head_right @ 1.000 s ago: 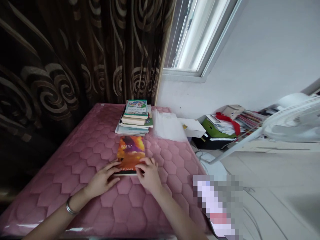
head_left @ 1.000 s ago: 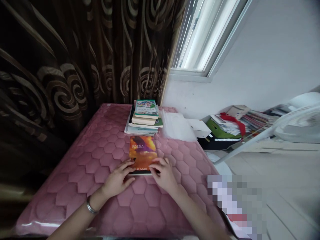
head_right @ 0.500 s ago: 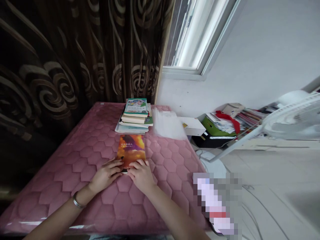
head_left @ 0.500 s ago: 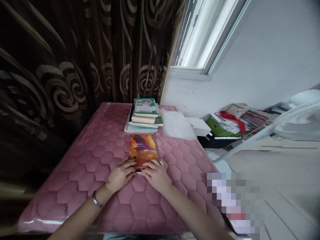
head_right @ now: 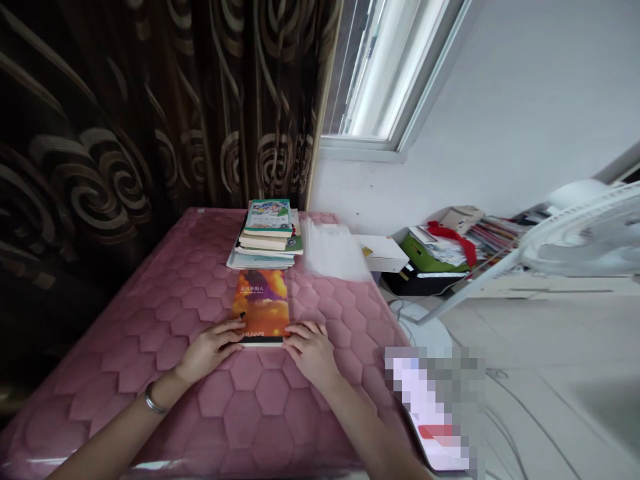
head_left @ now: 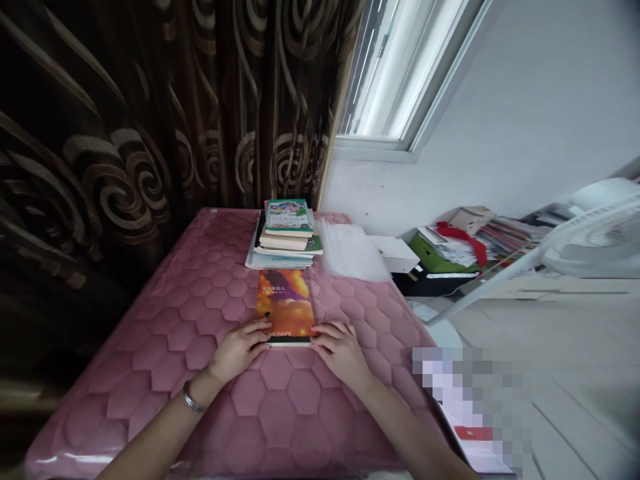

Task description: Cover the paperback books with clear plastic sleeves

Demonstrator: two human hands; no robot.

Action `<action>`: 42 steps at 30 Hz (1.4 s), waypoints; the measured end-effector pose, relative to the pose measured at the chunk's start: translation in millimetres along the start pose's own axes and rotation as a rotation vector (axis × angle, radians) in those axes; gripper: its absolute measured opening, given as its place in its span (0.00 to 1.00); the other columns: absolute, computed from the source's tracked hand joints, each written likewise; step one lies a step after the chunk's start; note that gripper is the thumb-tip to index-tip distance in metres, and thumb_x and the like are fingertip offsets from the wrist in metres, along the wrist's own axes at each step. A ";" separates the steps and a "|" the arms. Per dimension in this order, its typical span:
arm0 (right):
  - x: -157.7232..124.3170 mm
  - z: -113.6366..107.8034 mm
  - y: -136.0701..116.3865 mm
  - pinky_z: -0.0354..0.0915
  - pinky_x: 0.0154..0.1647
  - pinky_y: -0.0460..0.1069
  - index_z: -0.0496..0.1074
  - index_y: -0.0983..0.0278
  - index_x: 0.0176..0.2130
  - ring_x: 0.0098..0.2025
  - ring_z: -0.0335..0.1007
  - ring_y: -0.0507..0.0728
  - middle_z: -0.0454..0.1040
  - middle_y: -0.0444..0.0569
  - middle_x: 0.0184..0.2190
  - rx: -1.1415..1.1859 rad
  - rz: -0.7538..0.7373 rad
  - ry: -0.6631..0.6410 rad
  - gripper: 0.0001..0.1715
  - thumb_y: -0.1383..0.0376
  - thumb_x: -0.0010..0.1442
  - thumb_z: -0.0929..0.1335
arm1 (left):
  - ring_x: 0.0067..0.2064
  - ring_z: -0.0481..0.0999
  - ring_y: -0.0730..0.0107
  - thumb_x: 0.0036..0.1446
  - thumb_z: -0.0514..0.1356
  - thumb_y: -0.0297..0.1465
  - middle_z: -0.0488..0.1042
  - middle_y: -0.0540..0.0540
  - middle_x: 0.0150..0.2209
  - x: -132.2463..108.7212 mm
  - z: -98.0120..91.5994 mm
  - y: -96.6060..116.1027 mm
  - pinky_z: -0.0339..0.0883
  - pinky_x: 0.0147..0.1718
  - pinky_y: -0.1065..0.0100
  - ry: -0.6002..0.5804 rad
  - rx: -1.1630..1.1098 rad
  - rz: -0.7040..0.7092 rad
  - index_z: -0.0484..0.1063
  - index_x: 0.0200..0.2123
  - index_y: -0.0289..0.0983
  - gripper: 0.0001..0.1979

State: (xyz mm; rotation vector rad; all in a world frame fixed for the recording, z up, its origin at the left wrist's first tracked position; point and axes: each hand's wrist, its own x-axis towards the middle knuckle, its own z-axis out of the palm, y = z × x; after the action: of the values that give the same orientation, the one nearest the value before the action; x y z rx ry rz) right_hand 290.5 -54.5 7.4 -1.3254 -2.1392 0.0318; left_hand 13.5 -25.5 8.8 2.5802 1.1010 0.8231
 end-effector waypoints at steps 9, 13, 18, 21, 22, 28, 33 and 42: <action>-3.6 1.1 2.3 0.59 0.45 0.54 0.76 0.58 0.30 0.45 0.68 0.57 0.79 0.46 0.40 0.024 -0.015 0.038 0.09 0.66 0.60 0.67 | 0.51 0.75 0.66 0.58 0.60 0.29 0.78 0.45 0.46 -9.4 1.3 -1.8 0.71 0.49 0.62 0.126 0.011 -0.025 0.75 0.33 0.39 0.03; 1.5 5.9 -9.5 0.58 0.45 0.54 0.75 0.59 0.31 0.46 0.67 0.58 0.78 0.47 0.41 0.005 -0.034 0.043 0.06 0.65 0.60 0.68 | 0.49 0.75 0.63 0.57 0.60 0.29 0.78 0.45 0.45 -5.6 5.2 4.9 0.71 0.48 0.59 0.140 0.115 0.016 0.75 0.35 0.39 0.04; 18.4 21.0 -38.4 0.55 0.46 0.54 0.74 0.59 0.35 0.48 0.65 0.57 0.77 0.45 0.42 -0.006 -0.080 -0.049 0.02 0.66 0.58 0.69 | 0.45 0.74 0.64 0.57 0.59 0.27 0.77 0.45 0.42 10.2 13.2 25.2 0.67 0.50 0.57 0.094 0.172 0.080 0.76 0.37 0.40 0.07; 25.6 29.2 -47.6 0.54 0.46 0.54 0.74 0.61 0.34 0.48 0.65 0.57 0.77 0.45 0.43 -0.016 -0.115 -0.073 0.01 0.66 0.59 0.69 | 0.43 0.74 0.66 0.56 0.59 0.25 0.77 0.46 0.39 16.4 14.8 31.2 0.64 0.52 0.57 0.076 0.170 0.093 0.76 0.34 0.39 0.06; 26.3 30.8 -47.6 0.54 0.45 0.54 0.74 0.61 0.34 0.48 0.65 0.57 0.77 0.45 0.43 -0.015 -0.120 -0.074 0.01 0.65 0.59 0.70 | 0.43 0.74 0.66 0.56 0.59 0.25 0.77 0.46 0.39 16.8 14.2 31.1 0.64 0.51 0.57 0.076 0.170 0.088 0.76 0.33 0.39 0.06; 16.6 24.7 -27.8 0.52 0.44 0.55 0.75 0.58 0.33 0.47 0.66 0.57 0.79 0.42 0.41 0.024 -0.092 0.001 0.03 0.64 0.59 0.70 | 0.44 0.73 0.67 0.60 0.57 0.30 0.78 0.48 0.40 5.5 -0.6 14.8 0.64 0.46 0.62 0.060 0.182 0.103 0.76 0.30 0.41 0.08; 4.8 10.5 -6.8 0.56 0.43 0.55 0.76 0.57 0.30 0.45 0.68 0.57 0.80 0.41 0.41 0.032 -0.075 0.058 0.06 0.65 0.59 0.70 | 0.46 0.73 0.66 0.59 0.58 0.31 0.79 0.49 0.42 -8.9 -11.9 -1.8 0.65 0.45 0.62 0.075 0.185 0.095 0.76 0.31 0.42 0.07; -0.3 7.6 8.0 0.69 0.45 0.53 0.78 0.56 0.30 0.44 0.72 0.55 0.79 0.44 0.41 0.235 -0.041 0.043 0.13 0.65 0.63 0.65 | 0.45 0.74 0.68 0.59 0.58 0.29 0.79 0.48 0.43 -11.3 -10.1 -7.0 0.68 0.45 0.63 0.087 0.036 0.064 0.75 0.31 0.41 0.06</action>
State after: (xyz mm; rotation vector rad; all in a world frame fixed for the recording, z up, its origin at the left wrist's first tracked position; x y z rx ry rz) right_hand 293.1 -48.5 -1.5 -1.1358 -2.0543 0.2295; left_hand -2.9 -28.9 9.6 2.6447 1.0715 0.9468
